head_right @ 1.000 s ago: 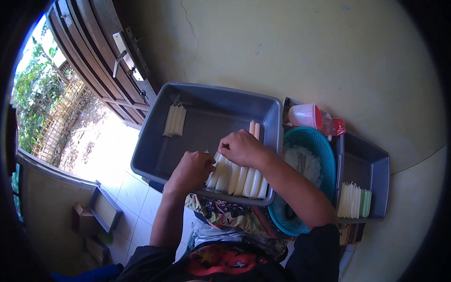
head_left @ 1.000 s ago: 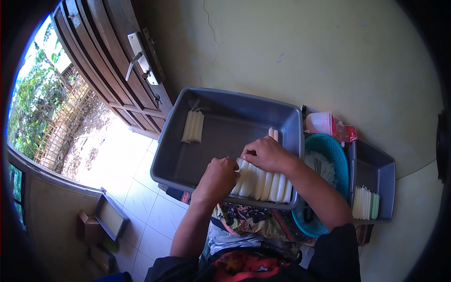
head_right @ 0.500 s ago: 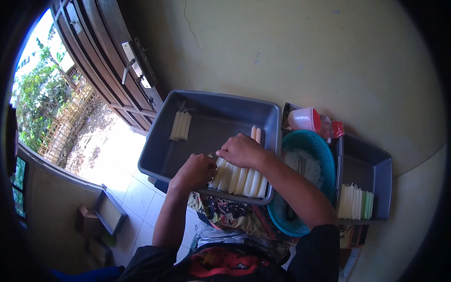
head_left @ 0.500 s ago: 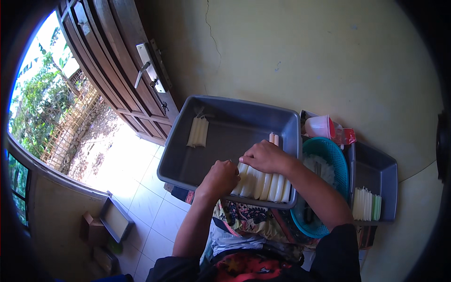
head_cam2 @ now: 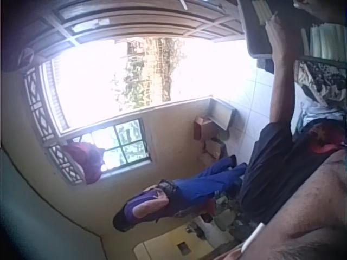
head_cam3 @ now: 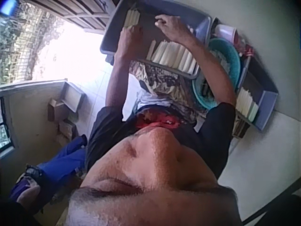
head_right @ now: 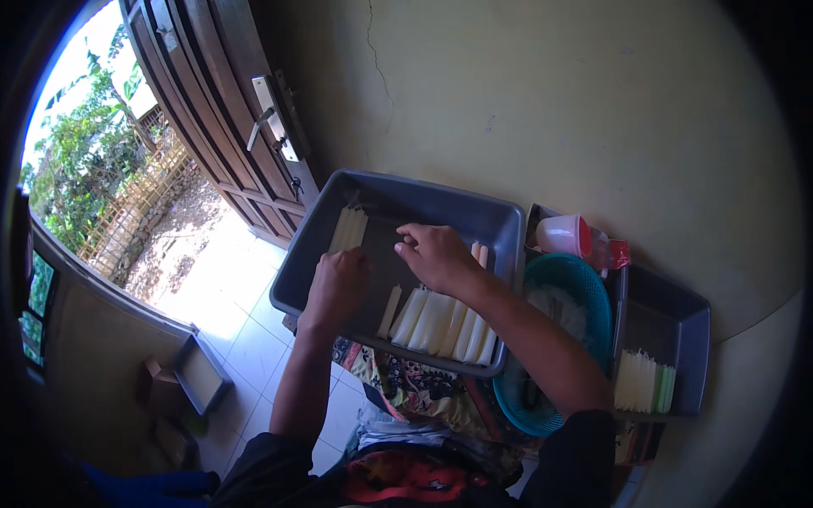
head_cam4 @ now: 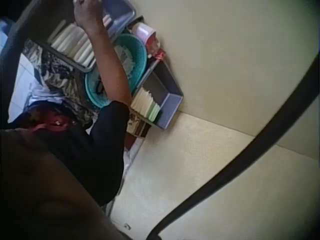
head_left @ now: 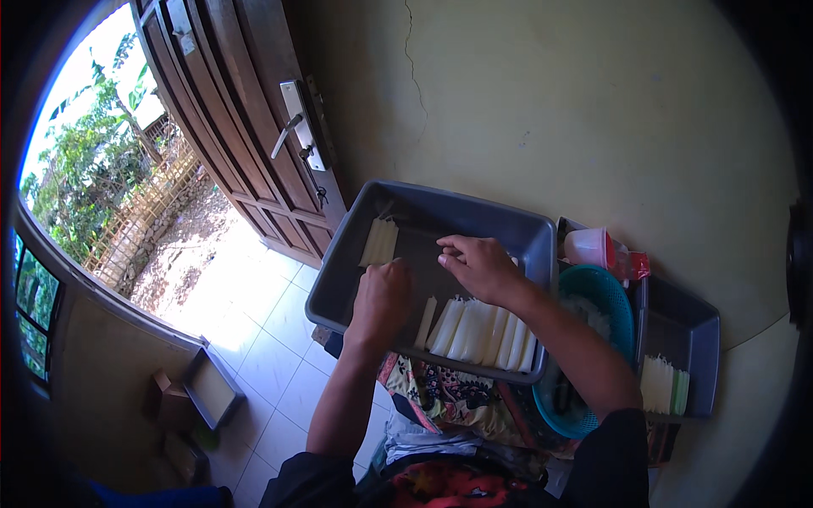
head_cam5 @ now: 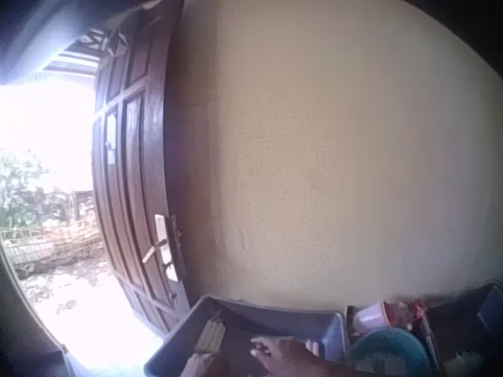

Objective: The person packages ice pops by taking individual frozen tubes from a large bin and placing them into a grey sorting tray, repeatedly handling and organizing them.

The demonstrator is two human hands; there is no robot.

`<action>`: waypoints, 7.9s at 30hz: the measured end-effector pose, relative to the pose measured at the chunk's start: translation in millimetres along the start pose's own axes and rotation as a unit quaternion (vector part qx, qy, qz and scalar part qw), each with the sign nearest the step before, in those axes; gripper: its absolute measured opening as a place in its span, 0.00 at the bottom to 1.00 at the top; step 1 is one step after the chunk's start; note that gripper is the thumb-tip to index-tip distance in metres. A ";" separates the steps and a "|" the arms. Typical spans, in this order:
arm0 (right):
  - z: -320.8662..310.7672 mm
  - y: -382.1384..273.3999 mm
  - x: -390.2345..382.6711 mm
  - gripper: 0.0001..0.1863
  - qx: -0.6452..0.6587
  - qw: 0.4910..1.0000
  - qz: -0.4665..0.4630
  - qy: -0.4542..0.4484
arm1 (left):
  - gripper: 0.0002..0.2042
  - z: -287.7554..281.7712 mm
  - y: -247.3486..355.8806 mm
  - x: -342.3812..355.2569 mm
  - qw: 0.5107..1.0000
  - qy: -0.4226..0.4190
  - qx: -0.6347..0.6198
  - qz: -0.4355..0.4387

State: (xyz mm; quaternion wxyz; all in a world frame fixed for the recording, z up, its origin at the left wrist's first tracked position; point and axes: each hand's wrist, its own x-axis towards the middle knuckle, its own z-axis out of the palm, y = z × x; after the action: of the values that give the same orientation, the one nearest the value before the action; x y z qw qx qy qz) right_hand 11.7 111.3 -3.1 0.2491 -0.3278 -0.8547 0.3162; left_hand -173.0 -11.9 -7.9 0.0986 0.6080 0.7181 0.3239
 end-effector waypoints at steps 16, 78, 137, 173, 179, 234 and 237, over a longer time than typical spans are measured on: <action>113.2 35.2 138.7 0.29 -0.095 0.994 0.039 -0.028 | 0.07 5.6 -83.1 66.5 0.987 -0.081 0.134 -0.032; -120.8 -21.1 -232.8 0.42 0.008 0.970 0.135 0.201 | 0.20 97.6 174.7 -28.5 0.936 -0.065 -0.274 0.211; -102.4 -25.2 -299.8 0.54 -0.033 0.985 0.112 0.127 | 0.16 110.1 162.2 -39.4 0.968 0.055 -0.136 0.206; -99.3 -22.1 -285.7 0.39 -0.167 0.954 0.171 0.182 | 0.20 105.8 161.9 -40.7 0.958 0.001 -0.132 0.256; -99.6 -21.7 -287.7 0.38 -0.141 0.955 0.174 0.194 | 0.19 103.9 162.3 -40.7 0.960 0.006 -0.129 0.249; -22.0 -13.2 -53.4 0.13 0.037 0.995 0.075 0.062 | 0.27 17.0 51.2 -31.5 0.973 -0.097 -0.208 -0.030; -17.3 -9.8 -53.1 0.12 -0.032 0.996 0.085 0.026 | 0.28 23.8 44.8 -26.9 0.976 -0.129 -0.175 -0.020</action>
State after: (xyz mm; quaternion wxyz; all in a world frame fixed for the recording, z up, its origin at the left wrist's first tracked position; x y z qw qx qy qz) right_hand 53.8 73.9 3.9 0.2331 -0.4153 -0.8264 0.3004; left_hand -117.5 -26.5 -6.8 0.3019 0.6034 0.6433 0.3618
